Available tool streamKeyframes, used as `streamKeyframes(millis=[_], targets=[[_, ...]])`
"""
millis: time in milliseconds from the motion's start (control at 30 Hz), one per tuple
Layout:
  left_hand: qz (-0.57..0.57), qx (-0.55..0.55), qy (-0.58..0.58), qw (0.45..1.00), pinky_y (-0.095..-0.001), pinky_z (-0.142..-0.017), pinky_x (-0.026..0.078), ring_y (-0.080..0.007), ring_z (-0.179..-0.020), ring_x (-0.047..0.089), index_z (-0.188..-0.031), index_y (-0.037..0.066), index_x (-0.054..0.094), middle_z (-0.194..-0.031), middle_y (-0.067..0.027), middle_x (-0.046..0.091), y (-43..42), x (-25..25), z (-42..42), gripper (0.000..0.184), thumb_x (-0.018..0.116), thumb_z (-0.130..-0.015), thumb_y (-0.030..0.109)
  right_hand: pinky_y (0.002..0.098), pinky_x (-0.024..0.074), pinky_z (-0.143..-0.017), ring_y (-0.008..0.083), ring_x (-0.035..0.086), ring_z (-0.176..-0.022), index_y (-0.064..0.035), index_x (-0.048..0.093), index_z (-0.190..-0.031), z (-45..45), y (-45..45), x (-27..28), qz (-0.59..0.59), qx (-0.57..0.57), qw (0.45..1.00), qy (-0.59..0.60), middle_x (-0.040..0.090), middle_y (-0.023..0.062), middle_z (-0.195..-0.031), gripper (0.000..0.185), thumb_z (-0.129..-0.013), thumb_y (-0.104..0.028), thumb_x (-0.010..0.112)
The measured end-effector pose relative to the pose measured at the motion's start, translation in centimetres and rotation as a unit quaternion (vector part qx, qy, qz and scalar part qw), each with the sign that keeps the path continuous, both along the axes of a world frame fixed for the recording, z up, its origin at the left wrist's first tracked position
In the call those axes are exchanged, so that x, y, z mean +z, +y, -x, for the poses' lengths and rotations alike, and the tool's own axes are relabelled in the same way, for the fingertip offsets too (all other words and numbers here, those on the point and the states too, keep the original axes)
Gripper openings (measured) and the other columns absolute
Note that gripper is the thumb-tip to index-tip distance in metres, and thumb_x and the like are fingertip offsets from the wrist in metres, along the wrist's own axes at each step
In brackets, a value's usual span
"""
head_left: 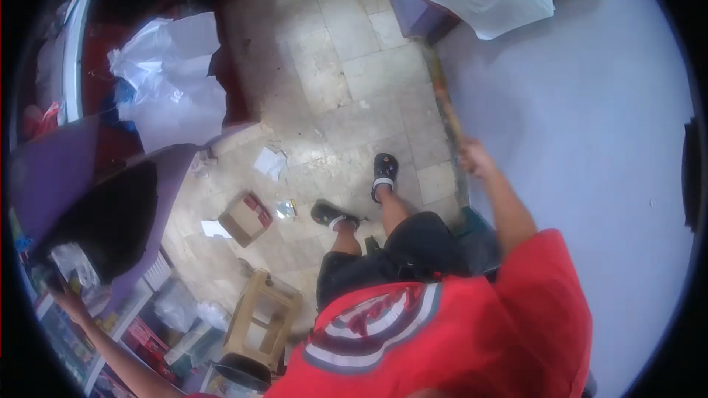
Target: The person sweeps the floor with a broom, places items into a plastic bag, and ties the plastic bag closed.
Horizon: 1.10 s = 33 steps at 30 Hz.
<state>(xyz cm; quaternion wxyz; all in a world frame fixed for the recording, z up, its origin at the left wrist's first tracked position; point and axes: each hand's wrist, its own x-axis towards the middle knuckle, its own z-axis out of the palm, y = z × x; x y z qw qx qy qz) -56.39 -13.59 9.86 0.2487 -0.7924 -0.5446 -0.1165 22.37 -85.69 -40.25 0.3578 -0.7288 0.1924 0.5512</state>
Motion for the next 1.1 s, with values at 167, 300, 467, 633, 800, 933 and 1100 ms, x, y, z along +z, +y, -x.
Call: streamKeyframes(millis=[167, 300, 467, 633, 800, 933, 1100], targets=[[-0.003, -0.084, -0.047, 0.995, -0.0358, -0.104, 0.035, -0.0310, -0.120, 0.049, -0.131, -0.005, 0.045, -0.130, -0.0209, 0.052, 1.3, -0.4, -0.5, 0.047, 0.055, -0.093, 0.021, 0.0379, 0.0505, -0.063, 0.0230, 0.060, -0.079, -0.0096, 0.034, -0.135, 21.4, 10.0, 0.7, 0.013, 0.284, 0.956, -0.066, 0.057, 0.0121, -0.101, 0.051, -0.090, -0.023, 0.053], [-0.038, -0.129, -0.010, 0.991, -0.0362, -0.108, 0.029, -0.0336, -0.127, 0.041, -0.134, -0.007, 0.039, -0.136, -0.0244, 0.043, 3.1, -0.7, -1.3, 0.055, 0.056, -0.092, 0.023, 0.0301, 0.0418, -0.044, 0.0123, 0.055, -0.066, -0.0118, 0.044, -0.122, 21.9, 8.3, 9.5, -0.128, 0.115, 0.981, 0.094, 0.057, 0.0046, -0.085, 0.042, -0.084, -0.015, 0.060], [-0.145, -0.152, 0.053, 0.976, -0.0372, -0.108, 0.029, -0.0346, -0.127, 0.041, -0.135, -0.006, 0.038, -0.136, -0.0253, 0.043, 1.5, -0.8, -3.2, 0.055, 0.058, -0.088, 0.016, 0.0308, 0.0415, -0.045, 0.0165, 0.055, -0.059, -0.0119, 0.042, -0.127, 8.8, 15.6, 7.9, -0.071, 0.183, 0.968, -0.157, 0.056, 0.0056, -0.081, 0.040, -0.091, -0.027, 0.052], [-0.022, -0.144, -0.080, 0.986, -0.0394, -0.105, 0.032, -0.0348, -0.125, 0.043, -0.133, -0.004, 0.041, -0.134, -0.0238, 0.045, 5.0, -0.1, 1.7, 0.053, 0.058, -0.085, 0.011, 0.0380, 0.0437, -0.045, 0.0216, 0.054, -0.053, -0.0023, 0.056, -0.104, 9.0, 33.2, -8.8, -0.013, 0.268, 0.948, -0.168, 0.055, 0.0100, -0.068, 0.027, -0.092, -0.018, 0.037], [-0.081, -0.134, 0.005, 0.988, -0.0391, -0.103, 0.034, -0.0347, -0.124, 0.044, -0.134, -0.002, 0.040, -0.135, -0.0224, 0.045, 5.8, -0.9, 0.6, 0.054, 0.059, -0.088, 0.017, 0.0489, 0.0472, -0.086, 0.0419, 0.058, -0.103, -0.0061, 0.032, -0.137, 33.0, 27.9, -5.5, 0.015, 0.489, 0.863, -0.123, 0.055, 0.0265, -0.120, 0.052, -0.088, -0.022, 0.043], [-0.131, -0.091, 0.024, 0.987, -0.0394, -0.107, 0.031, -0.0356, -0.127, 0.042, -0.137, 0.001, 0.039, -0.138, -0.0212, 0.043, 5.6, -1.7, -0.6, 0.056, 0.058, -0.090, 0.025, 0.0306, 0.0413, -0.045, 0.0161, 0.054, -0.055, -0.0057, 0.044, -0.124, 33.3, 14.7, -1.7, -0.176, 0.369, 0.913, 0.007, 0.058, 0.0071, -0.073, 0.045, -0.084, -0.013, 0.062], [-0.135, -0.155, 0.046, 0.978, -0.0395, -0.104, 0.034, -0.0358, -0.124, 0.045, -0.136, 0.004, 0.043, -0.137, -0.0200, 0.044, 7.0, -1.2, -0.1, 0.053, 0.056, -0.092, 0.029, 0.0300, 0.0463, -0.055, 0.0150, 0.055, -0.062, -0.0159, 0.045, -0.123, 19.4, 2.0, 12.5, -0.043, 0.084, 0.989, -0.110, 0.058, 0.0065, -0.078, 0.034, -0.090, -0.014, 0.048]])
